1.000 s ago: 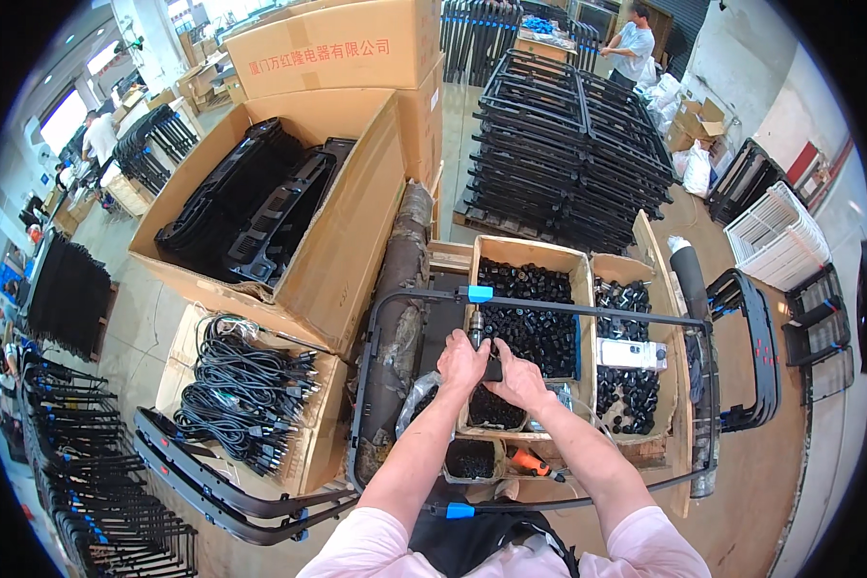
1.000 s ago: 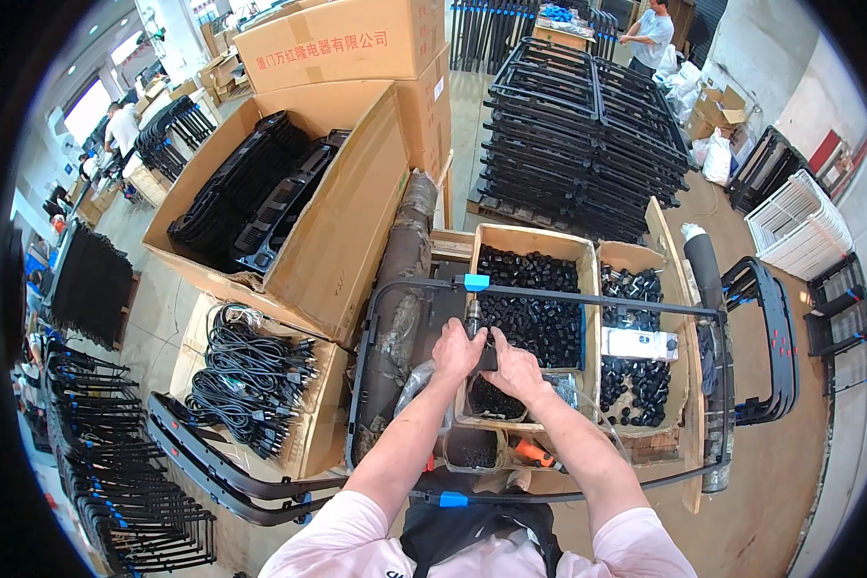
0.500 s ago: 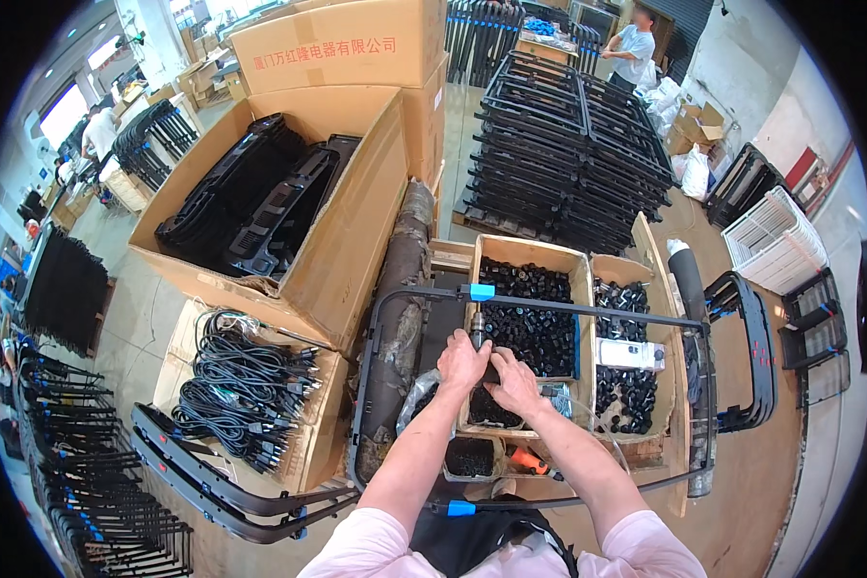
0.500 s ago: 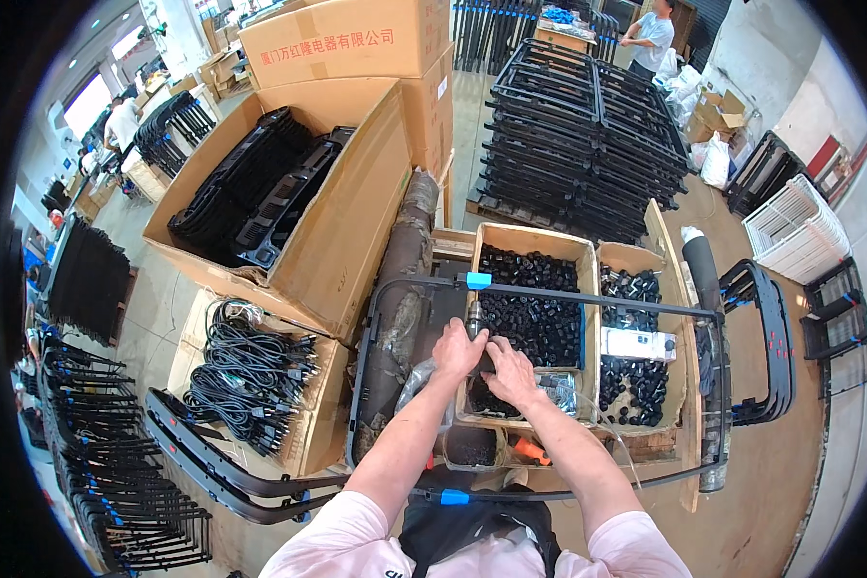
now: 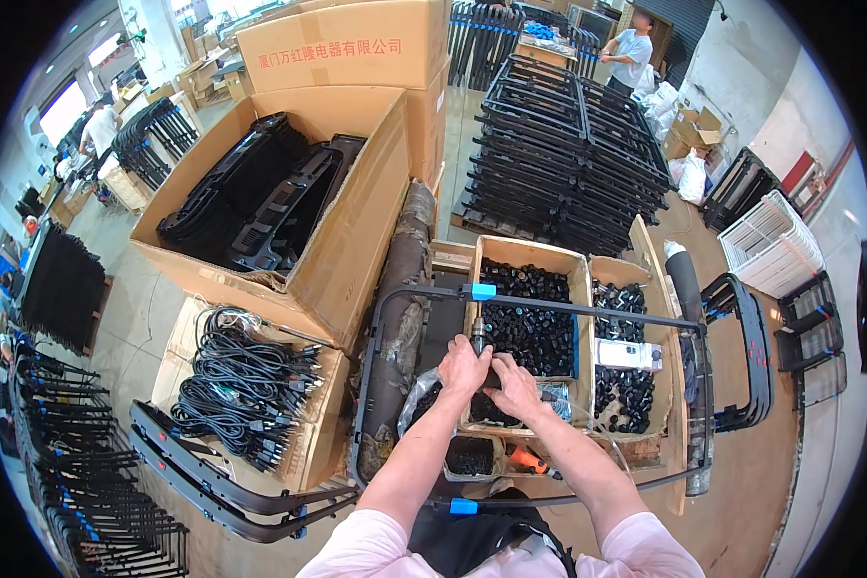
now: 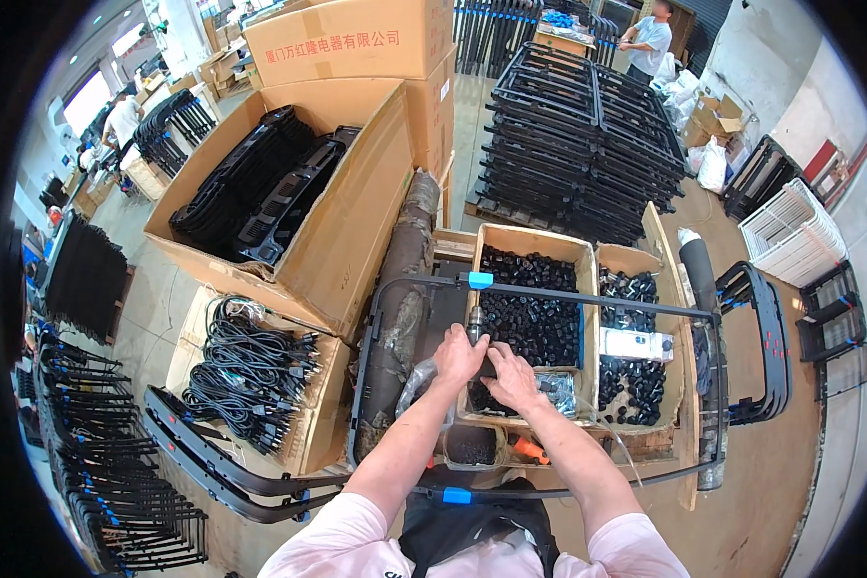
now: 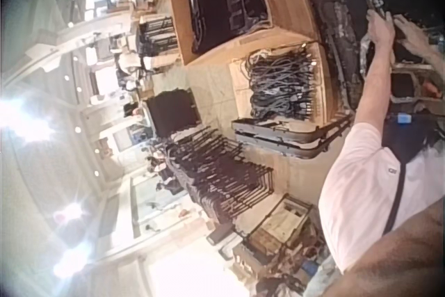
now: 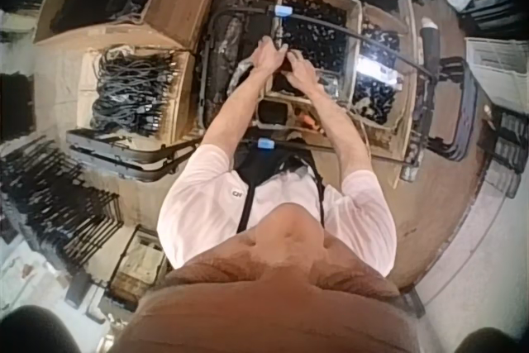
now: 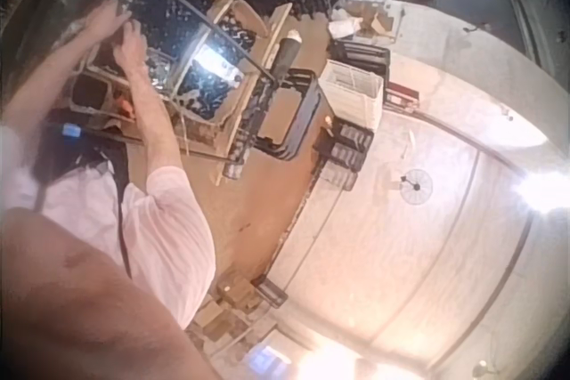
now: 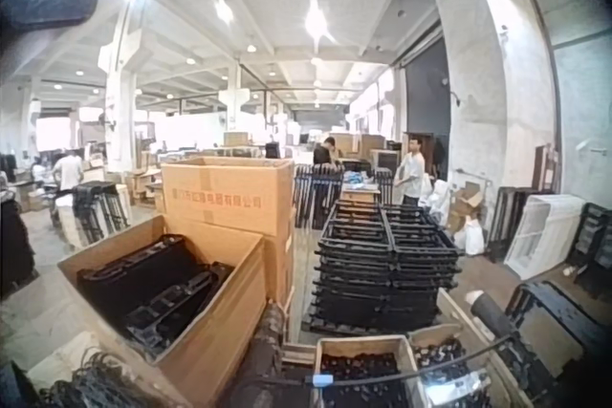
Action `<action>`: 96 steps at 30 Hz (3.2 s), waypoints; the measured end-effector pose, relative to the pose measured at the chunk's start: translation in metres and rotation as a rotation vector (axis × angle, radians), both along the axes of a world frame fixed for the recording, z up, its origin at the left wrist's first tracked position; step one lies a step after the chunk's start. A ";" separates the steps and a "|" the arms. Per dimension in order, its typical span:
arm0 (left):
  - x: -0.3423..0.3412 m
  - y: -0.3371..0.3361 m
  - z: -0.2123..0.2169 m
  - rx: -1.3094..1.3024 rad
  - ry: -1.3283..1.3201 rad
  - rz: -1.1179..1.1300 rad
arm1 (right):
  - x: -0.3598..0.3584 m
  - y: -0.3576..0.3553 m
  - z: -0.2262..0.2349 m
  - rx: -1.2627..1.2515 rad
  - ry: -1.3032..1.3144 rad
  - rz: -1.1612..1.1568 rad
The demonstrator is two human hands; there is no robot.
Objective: The person assembles a black electronic device, likely a portable heater, in a warehouse setting. They attach a metal frame to the unit, connect a power cord, and use a pneumatic screwdriver to secure a plastic cover onto the device.
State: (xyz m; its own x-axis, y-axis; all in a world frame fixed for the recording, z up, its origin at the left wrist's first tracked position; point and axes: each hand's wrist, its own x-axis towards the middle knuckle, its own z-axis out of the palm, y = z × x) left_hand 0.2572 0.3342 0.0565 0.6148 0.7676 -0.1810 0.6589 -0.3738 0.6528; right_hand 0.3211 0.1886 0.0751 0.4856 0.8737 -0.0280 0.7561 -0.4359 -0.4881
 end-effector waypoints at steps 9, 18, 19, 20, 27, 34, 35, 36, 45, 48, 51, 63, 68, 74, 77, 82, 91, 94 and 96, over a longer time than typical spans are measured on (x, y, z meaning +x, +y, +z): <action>-0.014 -0.015 -0.006 0.068 -0.066 0.015 | -0.016 -0.014 0.001 0.052 -0.058 -0.042; -0.035 -0.030 0.014 0.075 0.007 0.058 | -0.043 -0.030 0.020 0.096 -0.095 -0.073; -0.049 -0.042 0.023 0.033 0.007 0.055 | -0.055 -0.045 0.028 0.103 -0.100 -0.055; -0.063 -0.057 0.034 -0.019 0.004 0.052 | -0.064 -0.062 0.036 0.102 -0.107 -0.037; -0.232 -0.215 0.072 -0.501 -0.438 0.130 | -0.211 -0.221 0.097 0.255 -0.079 0.109; -0.363 -0.322 0.027 -0.351 -0.372 0.184 | -0.312 -0.312 0.031 0.079 0.130 0.237; -0.377 -0.326 0.006 -0.364 -0.371 0.201 | -0.321 -0.315 0.024 0.031 0.149 0.252; -0.389 -0.327 -0.023 -0.420 -0.341 0.239 | -0.327 -0.317 0.015 0.012 0.162 0.256; -0.407 -0.303 -0.036 -0.403 -0.272 0.322 | -0.356 -0.290 -0.020 -0.005 0.188 0.223; -0.403 -0.285 -0.024 -0.403 -0.214 0.283 | -0.358 -0.276 -0.015 -0.011 0.186 0.185; -0.405 -0.273 -0.022 -0.413 -0.188 0.239 | -0.364 -0.268 -0.017 0.020 0.200 0.147; -0.405 -0.248 -0.041 -0.334 -0.081 0.122 | -0.374 -0.251 -0.009 -0.052 0.283 0.066; -0.401 -0.244 -0.039 -0.339 -0.081 0.108 | -0.372 -0.247 -0.009 -0.068 0.265 0.046; -0.396 -0.239 -0.031 -0.365 -0.071 0.096 | -0.368 -0.245 -0.011 -0.044 0.252 0.042; -0.393 -0.237 -0.026 -0.391 -0.082 0.085 | -0.365 -0.243 -0.007 -0.064 0.256 0.035; -0.389 -0.234 -0.022 -0.359 -0.074 0.086 | -0.367 -0.240 -0.004 -0.080 0.227 0.039; -0.396 -0.239 -0.020 -0.403 -0.073 0.097 | -0.378 -0.240 -0.005 0.026 0.195 0.061; -0.397 -0.241 -0.023 -0.359 -0.033 0.083 | -0.380 -0.243 -0.002 0.050 0.191 0.062; -0.399 -0.242 -0.024 -0.369 -0.031 0.088 | -0.382 -0.244 -0.002 0.050 0.194 0.065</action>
State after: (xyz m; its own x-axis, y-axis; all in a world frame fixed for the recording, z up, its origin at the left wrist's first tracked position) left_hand -0.1419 0.0920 0.0324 0.5594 0.7040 -0.4376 0.6555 -0.0526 0.7533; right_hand -0.0609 -0.0552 0.0734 0.4183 0.9055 -0.0713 0.6712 -0.3610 -0.6474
